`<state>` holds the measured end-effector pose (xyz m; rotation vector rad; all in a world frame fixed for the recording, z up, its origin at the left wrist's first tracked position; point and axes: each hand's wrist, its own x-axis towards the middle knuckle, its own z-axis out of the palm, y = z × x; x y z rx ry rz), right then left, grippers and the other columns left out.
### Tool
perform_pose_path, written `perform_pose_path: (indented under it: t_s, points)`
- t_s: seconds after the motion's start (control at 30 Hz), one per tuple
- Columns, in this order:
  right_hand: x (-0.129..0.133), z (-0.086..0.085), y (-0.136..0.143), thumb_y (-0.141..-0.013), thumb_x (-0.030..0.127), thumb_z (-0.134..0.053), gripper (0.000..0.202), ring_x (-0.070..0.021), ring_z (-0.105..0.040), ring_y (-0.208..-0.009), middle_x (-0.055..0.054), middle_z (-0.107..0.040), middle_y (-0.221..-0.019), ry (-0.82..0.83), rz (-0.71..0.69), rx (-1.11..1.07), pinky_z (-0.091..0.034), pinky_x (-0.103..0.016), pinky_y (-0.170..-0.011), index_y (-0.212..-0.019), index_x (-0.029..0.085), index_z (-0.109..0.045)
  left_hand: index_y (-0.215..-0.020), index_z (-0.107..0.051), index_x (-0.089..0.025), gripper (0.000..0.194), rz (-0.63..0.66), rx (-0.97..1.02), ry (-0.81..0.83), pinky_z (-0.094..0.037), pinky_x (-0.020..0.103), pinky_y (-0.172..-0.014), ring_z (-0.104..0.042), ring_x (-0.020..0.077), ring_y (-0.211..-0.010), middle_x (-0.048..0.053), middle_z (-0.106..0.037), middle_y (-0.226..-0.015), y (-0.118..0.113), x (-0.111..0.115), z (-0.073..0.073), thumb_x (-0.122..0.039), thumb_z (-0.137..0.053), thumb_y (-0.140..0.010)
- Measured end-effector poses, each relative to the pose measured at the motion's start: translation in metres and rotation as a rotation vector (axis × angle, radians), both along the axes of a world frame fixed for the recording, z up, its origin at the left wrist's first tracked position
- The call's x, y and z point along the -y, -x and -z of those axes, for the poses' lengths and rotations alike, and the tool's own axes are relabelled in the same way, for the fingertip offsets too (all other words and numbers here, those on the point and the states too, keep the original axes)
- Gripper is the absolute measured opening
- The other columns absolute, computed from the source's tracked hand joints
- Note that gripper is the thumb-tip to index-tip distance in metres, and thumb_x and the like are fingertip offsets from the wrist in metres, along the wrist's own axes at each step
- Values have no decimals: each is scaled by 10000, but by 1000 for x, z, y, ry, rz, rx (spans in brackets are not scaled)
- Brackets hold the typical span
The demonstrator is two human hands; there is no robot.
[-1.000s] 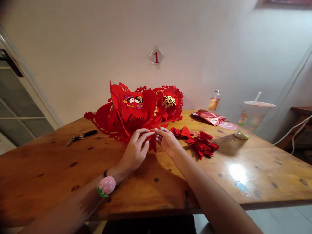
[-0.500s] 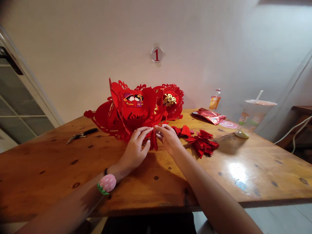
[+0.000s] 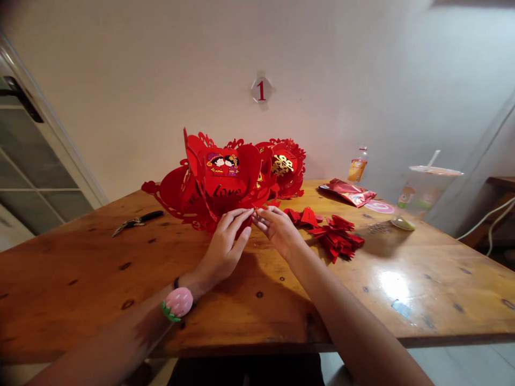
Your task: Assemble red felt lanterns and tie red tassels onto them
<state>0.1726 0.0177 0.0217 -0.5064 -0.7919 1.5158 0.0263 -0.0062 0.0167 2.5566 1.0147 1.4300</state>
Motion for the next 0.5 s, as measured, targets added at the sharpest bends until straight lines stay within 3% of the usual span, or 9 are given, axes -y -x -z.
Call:
perform_pose_path:
  t_s: [0.17, 0.5]
  points:
    - [1, 0, 1, -603, 104, -711, 190, -91, -615, -694, 53, -650, -667, -8, -4, 14, -474, -231, -768, -605, 205, -550, -1205, -447, -177, 355, -15, 11, -22, -354, 385, -1012, -455, 201, -1124, 83, -505, -1193, -1, -1, 0, -229, -490, -857]
    - [6, 1, 7, -611, 109, -710, 188, -95, -627, -724, 45, -669, -701, 35, -95, 49, -476, -250, -786, -628, 196, -544, -1177, -461, -171, 292, -88, 31, -35, -391, 350, -965, -485, 177, -1057, 77, -537, -1126, 1, -10, 4, -136, -406, -892]
